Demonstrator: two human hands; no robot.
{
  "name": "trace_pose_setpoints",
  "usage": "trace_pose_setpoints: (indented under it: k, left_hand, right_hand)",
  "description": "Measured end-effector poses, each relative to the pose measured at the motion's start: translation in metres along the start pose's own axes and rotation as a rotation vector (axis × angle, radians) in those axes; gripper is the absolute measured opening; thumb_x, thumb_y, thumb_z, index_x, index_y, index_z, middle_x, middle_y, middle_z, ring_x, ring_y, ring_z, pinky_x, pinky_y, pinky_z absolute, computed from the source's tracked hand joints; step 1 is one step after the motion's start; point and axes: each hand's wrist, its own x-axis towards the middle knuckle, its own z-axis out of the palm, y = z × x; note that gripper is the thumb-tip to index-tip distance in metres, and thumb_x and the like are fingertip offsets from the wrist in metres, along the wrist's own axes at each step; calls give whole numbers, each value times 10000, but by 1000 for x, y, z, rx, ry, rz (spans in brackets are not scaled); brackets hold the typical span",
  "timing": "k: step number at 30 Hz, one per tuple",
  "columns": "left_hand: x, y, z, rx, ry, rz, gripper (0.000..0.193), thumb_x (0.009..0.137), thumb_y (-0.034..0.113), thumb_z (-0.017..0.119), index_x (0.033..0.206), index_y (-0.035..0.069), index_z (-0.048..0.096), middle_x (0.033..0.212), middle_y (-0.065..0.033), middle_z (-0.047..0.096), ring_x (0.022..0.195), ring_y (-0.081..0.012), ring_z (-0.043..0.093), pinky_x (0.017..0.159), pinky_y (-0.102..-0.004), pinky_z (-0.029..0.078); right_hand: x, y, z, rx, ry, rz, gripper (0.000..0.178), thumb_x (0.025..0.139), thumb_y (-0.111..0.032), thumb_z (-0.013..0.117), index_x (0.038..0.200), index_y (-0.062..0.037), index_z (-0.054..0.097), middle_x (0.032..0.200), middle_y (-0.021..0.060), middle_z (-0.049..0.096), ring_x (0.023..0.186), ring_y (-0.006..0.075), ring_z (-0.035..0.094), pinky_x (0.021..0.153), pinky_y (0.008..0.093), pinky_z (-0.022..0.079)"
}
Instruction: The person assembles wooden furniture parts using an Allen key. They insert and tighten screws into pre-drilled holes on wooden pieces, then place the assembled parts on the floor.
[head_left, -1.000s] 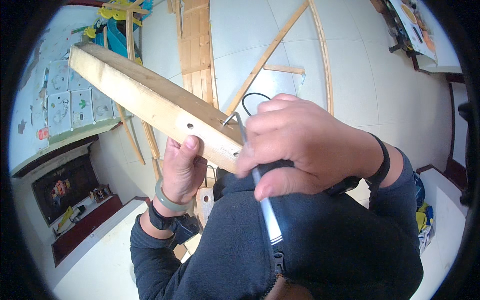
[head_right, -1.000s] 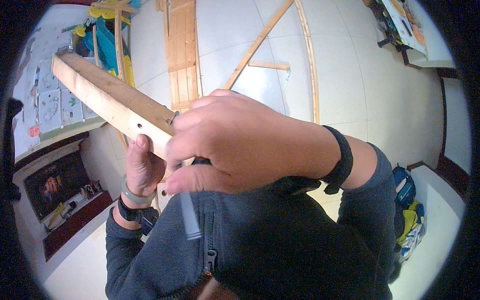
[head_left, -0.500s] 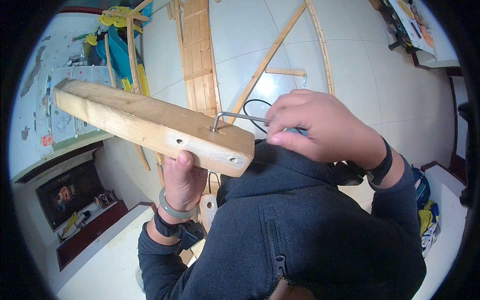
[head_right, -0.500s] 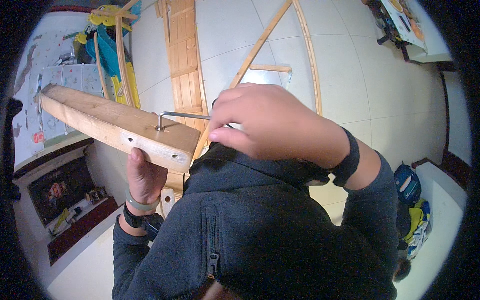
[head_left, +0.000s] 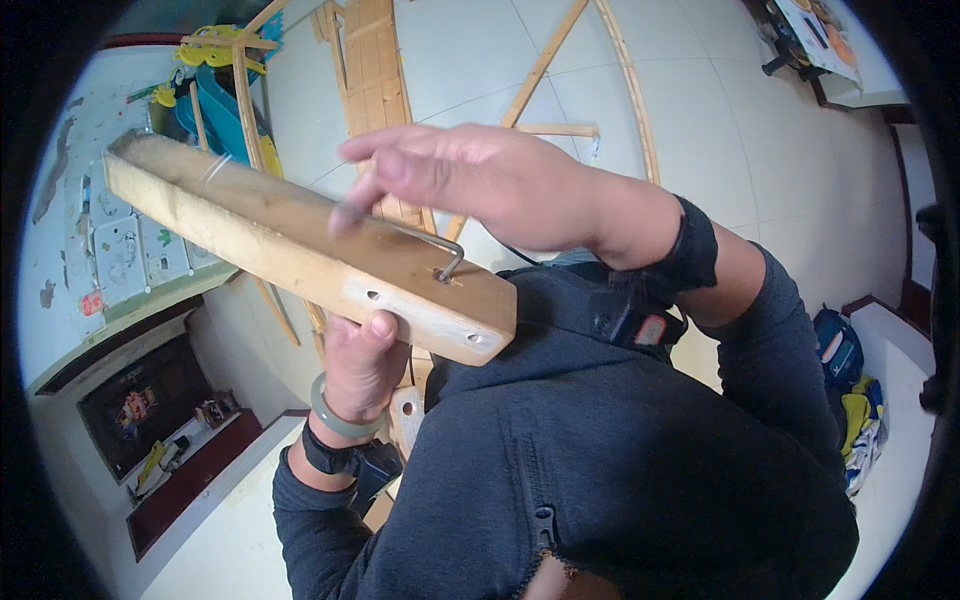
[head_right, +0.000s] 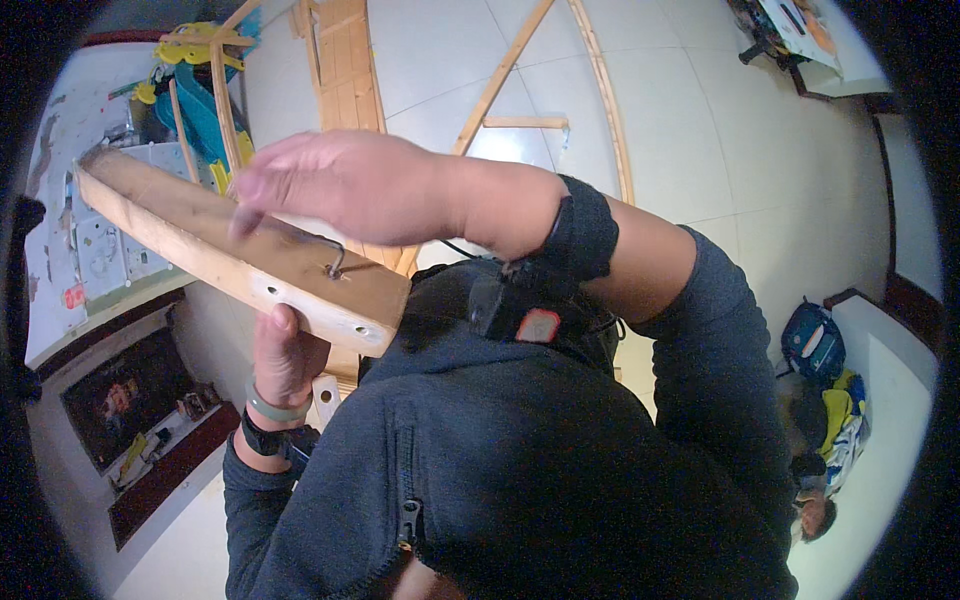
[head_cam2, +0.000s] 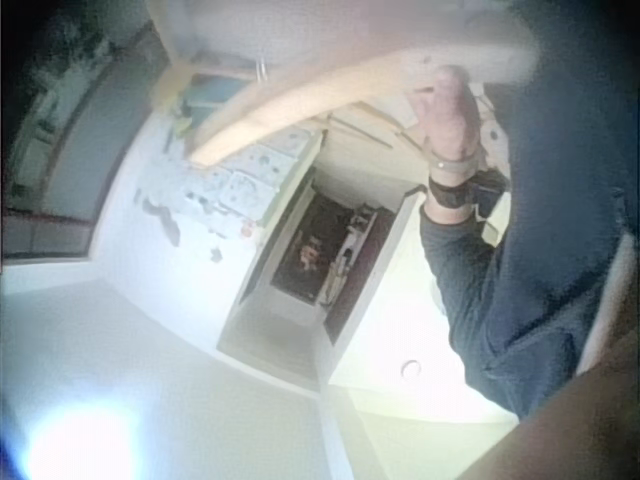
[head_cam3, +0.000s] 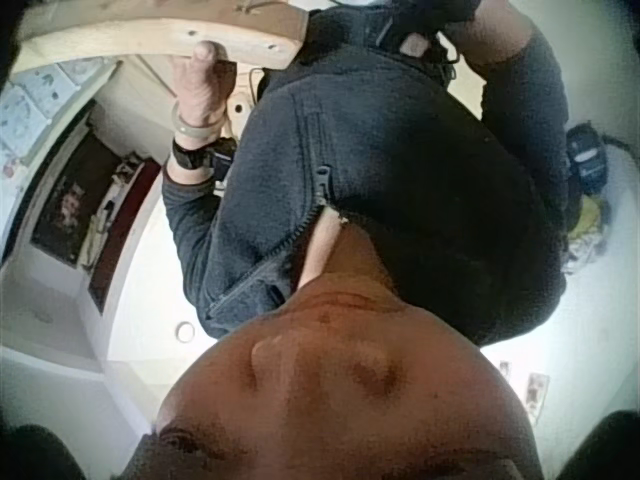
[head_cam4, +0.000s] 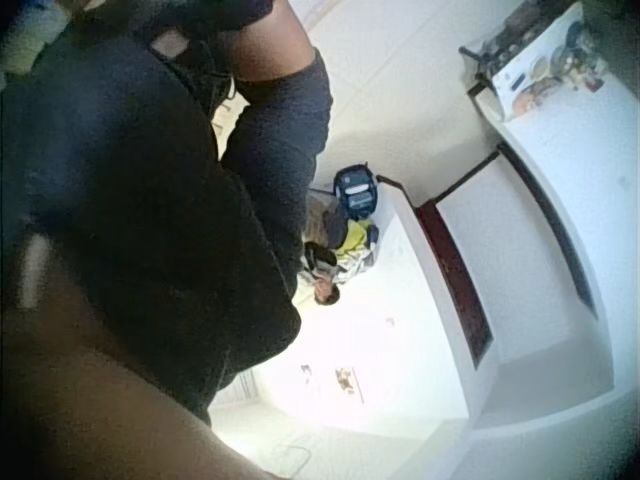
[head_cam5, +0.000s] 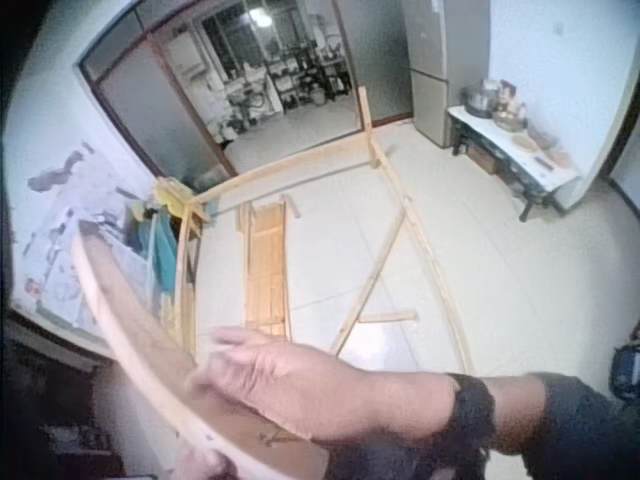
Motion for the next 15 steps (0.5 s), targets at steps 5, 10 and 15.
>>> trace_pose_setpoints:
  k: [5,10,15]
  left_hand:
    - [-1,3,-3,-92,66,-101,586,839,364,667,1262,33,435,1246,-106,529,1180,-243,509,1030,-438,387]
    - [-2,-2,-9,-234,54,-107,698,784,319,753,1307,33,390,1239,-80,526,1172,-221,502,1016,-387,390]
    - [-3,-1,-6,-197,24,-88,733,772,356,758,1318,31,393,1250,-86,527,1198,-227,486,1019,-386,389]
  right_hand:
    - [-30,-28,-17,-443,-290,-342,490,942,-446,451,815,-64,730,1245,178,540,1270,358,387,1047,498,293]
    - [-68,-18,-19,-1000,-13,127,551,945,-495,397,865,-60,724,1412,203,395,1374,376,225,1083,537,215]
    - [-34,16,-3,-298,121,212,611,957,-534,333,948,-70,729,1467,173,318,1375,376,218,1091,531,193]
